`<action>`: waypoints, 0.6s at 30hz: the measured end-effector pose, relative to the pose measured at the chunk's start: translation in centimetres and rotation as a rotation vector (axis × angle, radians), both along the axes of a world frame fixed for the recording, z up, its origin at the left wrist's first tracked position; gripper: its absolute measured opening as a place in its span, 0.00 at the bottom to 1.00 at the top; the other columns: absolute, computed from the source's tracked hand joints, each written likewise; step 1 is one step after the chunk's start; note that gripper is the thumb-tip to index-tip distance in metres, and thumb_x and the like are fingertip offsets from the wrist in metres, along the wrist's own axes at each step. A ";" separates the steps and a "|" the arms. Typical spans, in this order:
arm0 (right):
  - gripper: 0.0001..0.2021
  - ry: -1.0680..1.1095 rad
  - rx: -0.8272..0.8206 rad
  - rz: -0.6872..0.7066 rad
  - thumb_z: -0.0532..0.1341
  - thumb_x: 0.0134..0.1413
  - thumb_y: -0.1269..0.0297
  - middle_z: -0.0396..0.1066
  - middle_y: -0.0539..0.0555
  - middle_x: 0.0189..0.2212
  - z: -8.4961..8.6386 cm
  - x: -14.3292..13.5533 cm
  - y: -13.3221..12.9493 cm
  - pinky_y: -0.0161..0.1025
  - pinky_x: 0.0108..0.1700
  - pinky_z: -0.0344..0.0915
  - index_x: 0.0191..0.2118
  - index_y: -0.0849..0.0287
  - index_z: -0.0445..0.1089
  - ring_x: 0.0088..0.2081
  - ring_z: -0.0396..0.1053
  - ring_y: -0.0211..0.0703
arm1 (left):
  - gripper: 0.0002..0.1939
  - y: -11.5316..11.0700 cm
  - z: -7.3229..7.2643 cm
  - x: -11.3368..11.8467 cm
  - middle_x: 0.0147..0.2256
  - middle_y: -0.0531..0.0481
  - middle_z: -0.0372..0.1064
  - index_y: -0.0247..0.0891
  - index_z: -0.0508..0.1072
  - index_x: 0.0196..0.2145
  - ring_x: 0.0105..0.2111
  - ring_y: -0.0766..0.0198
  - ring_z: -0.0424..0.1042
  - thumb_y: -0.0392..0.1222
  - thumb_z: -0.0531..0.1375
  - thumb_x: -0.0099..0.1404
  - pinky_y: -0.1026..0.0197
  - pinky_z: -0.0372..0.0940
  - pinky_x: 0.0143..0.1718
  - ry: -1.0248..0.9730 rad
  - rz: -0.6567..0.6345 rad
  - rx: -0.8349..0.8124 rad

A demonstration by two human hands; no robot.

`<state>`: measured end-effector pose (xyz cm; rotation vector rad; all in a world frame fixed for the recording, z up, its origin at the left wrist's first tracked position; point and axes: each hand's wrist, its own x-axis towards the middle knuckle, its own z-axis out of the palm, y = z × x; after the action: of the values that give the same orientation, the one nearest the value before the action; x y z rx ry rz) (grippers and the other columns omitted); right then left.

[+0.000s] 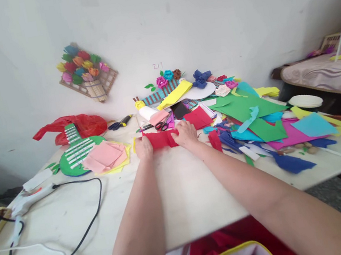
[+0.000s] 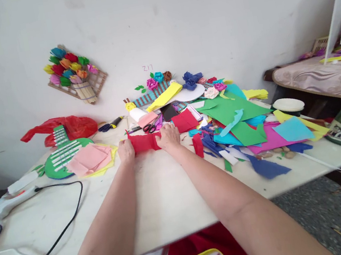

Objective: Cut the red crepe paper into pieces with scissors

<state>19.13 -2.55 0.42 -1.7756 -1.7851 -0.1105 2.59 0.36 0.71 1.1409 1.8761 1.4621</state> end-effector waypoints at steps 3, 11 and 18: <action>0.22 -0.098 -0.104 0.034 0.56 0.50 0.50 0.66 0.64 0.46 0.0 -0.9 -0.2 0.49 0.52 0.54 0.44 0.63 0.71 0.50 0.58 0.57 | 0.10 -0.3 0.3 0.3 0.34 0.37 0.70 0.41 0.61 0.24 0.48 0.44 0.66 0.46 0.60 0.50 0.49 0.56 0.48 -0.004 0.015 -0.006; 0.21 -0.162 -0.212 0.051 0.57 0.47 0.62 0.68 0.69 0.45 0.3 -2.0 -0.8 0.50 0.47 0.57 0.46 0.67 0.71 0.50 0.60 0.61 | 0.14 -0.2 -0.4 -0.2 0.29 0.42 0.69 0.42 0.59 0.20 0.47 0.45 0.66 0.26 0.58 0.40 0.50 0.56 0.49 0.004 -0.017 0.013; 0.15 -0.129 -0.239 0.050 0.56 0.48 0.69 0.71 0.69 0.40 0.8 -1.8 -0.4 0.46 0.42 0.60 0.42 0.66 0.73 0.43 0.68 0.57 | 0.14 -0.1 -0.5 -0.2 0.26 0.43 0.68 0.42 0.58 0.19 0.46 0.44 0.66 0.26 0.59 0.40 0.49 0.56 0.49 -0.007 -0.006 0.040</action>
<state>17.32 -2.97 1.27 -1.9250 -2.0038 0.0092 2.42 0.31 0.17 1.1570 1.8445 1.5045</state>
